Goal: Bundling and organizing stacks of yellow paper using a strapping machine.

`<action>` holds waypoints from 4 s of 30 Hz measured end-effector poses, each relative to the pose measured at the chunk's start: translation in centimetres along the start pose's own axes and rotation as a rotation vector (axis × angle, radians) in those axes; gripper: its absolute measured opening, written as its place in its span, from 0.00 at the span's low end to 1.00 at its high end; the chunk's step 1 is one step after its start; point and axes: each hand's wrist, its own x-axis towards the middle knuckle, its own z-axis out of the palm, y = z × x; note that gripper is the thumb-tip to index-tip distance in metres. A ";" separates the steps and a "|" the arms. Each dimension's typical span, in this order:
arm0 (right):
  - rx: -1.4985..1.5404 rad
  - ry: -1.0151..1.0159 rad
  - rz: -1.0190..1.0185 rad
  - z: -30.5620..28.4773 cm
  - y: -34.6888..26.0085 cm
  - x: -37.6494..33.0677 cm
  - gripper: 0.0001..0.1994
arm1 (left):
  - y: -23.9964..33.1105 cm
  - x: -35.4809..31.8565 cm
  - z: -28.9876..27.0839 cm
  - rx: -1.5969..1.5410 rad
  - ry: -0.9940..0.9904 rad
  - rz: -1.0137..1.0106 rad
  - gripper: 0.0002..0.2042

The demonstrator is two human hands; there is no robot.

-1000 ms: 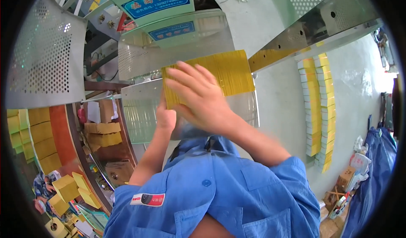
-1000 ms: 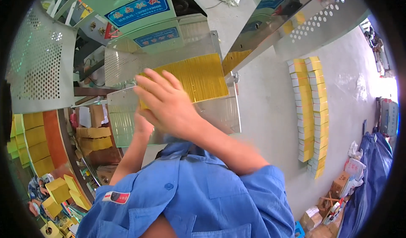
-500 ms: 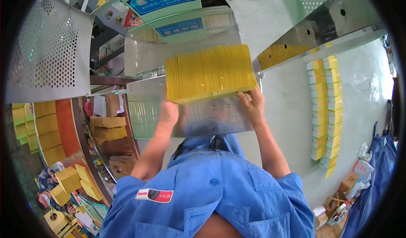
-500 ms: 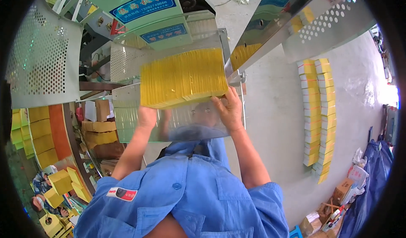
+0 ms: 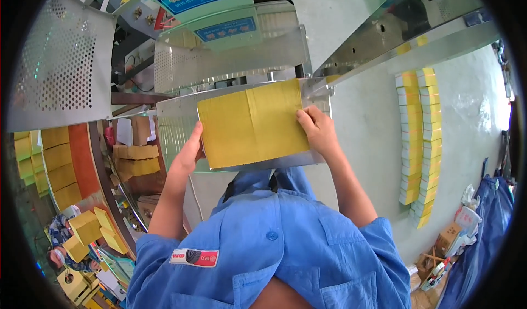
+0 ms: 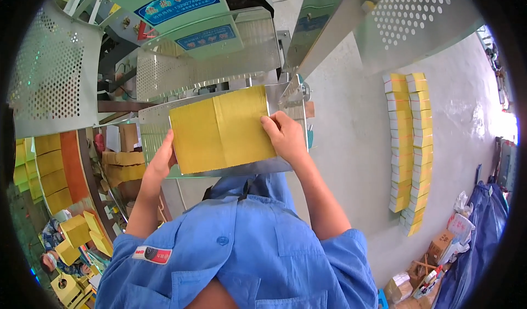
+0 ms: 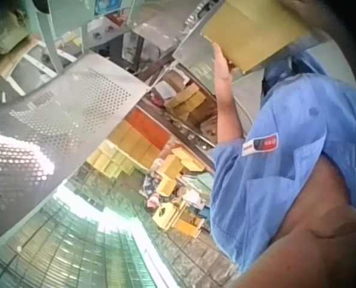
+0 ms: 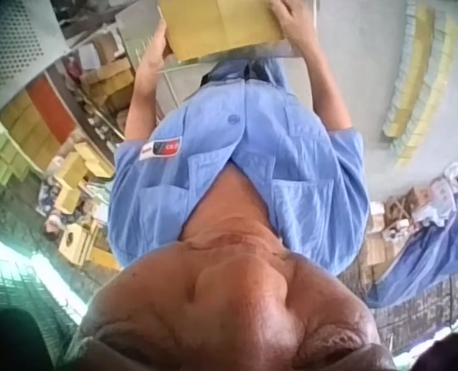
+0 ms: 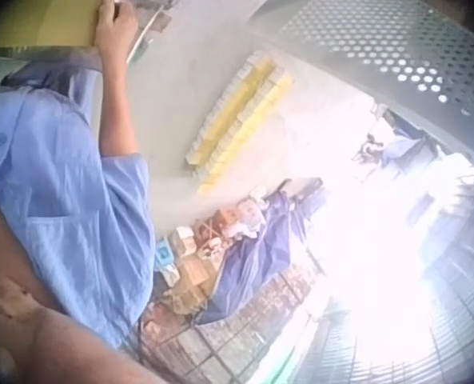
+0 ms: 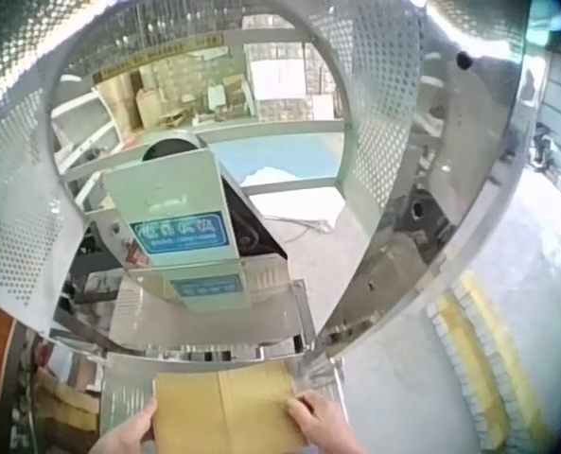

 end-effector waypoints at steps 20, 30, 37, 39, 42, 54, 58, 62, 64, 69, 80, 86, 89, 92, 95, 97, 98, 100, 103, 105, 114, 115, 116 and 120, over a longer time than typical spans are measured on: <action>0.410 -0.128 0.104 -0.7 2.0 0.0 0.15 | -3.0 0.5 2.5 -0.085 0.389 0.244 0.34; 0.426 -0.102 0.100 -0.3 2.2 0.0 0.14 | -3.4 2.0 2.2 -0.182 0.403 0.181 0.33; 0.535 -0.030 -0.065 1.9 5.3 0.2 0.17 | -5.5 2.6 1.6 0.002 0.314 0.493 0.31; 0.742 -0.085 -0.029 2.5 4.5 -0.5 0.21 | -6.5 2.2 2.4 0.344 0.363 0.714 0.29; 0.926 -0.034 -0.004 3.6 1.9 -1.8 0.23 | -7.3 2.9 4.0 -0.161 0.379 0.536 0.28; 0.844 -0.031 -0.098 5.5 -2.4 5.4 0.33 | 1.5 8.8 2.2 -0.629 0.098 0.608 0.29; 0.803 -0.088 -0.097 5.0 -2.1 7.5 0.36 | 4.4 9.2 2.4 -0.553 0.047 0.631 0.31; 0.842 -0.065 -0.077 4.8 -1.6 7.7 0.35 | 2.9 10.5 2.2 -0.571 0.053 0.687 0.32; 0.854 -0.062 -0.071 5.0 -1.8 7.8 0.35 | 2.4 10.8 2.2 -0.549 0.080 0.711 0.32; 0.805 -0.063 -0.105 4.5 -1.2 7.7 0.33 | 3.1 10.2 3.0 -0.509 0.034 0.682 0.31; 0.972 -0.042 -0.109 4.5 -0.3 8.9 0.30 | 3.0 11.5 3.4 -0.460 0.142 0.620 0.27; 1.035 0.009 -0.030 5.1 0.7 9.2 0.27 | 2.8 11.4 3.1 -0.424 0.152 0.585 0.27; 0.959 0.226 -0.012 5.4 0.0 9.1 0.24 | 3.7 11.0 4.2 -0.419 0.198 0.585 0.27; 0.982 0.034 0.035 5.6 4.7 11.0 0.30 | 4.2 10.9 4.7 -0.411 0.155 0.586 0.27; 0.982 0.126 -0.005 5.5 3.0 10.3 0.45 | 3.7 11.1 4.5 -0.422 0.132 0.575 0.27; 1.044 0.144 -0.033 4.8 -0.3 8.7 0.50 | 3.8 11.2 4.6 -0.424 0.154 0.589 0.27; 1.047 0.144 -0.039 4.5 -0.2 8.5 0.50 | 4.1 11.1 5.0 -0.431 0.149 0.589 0.27; 0.893 0.034 0.001 4.4 0.1 8.3 0.36 | 4.5 10.5 5.3 -0.429 0.140 0.580 0.27; 0.868 0.037 -0.093 4.8 2.5 9.4 0.36 | 5.2 10.2 5.7 -0.408 0.093 0.571 0.28; 0.811 0.043 -0.080 5.0 2.9 9.5 0.36 | 4.7 9.9 5.2 -0.403 0.070 0.571 0.28; 0.745 -0.057 -0.013 10.2 -1.2 -0.1 0.32 | -2.2 3.1 -2.3 0.144 0.328 0.658 0.22; 0.511 0.016 -0.044 10.6 -1.5 -1.7 0.29 | -2.6 1.8 -2.9 0.292 0.386 0.590 0.21; 0.274 0.080 -0.086 10.6 -2.2 -2.7 0.27 | -2.8 0.8 -3.6 0.438 0.446 0.531 0.20; -0.436 -0.024 0.087 8.8 -4.3 -5.2 0.21 | -3.6 -0.8 -6.1 0.579 0.453 0.530 0.17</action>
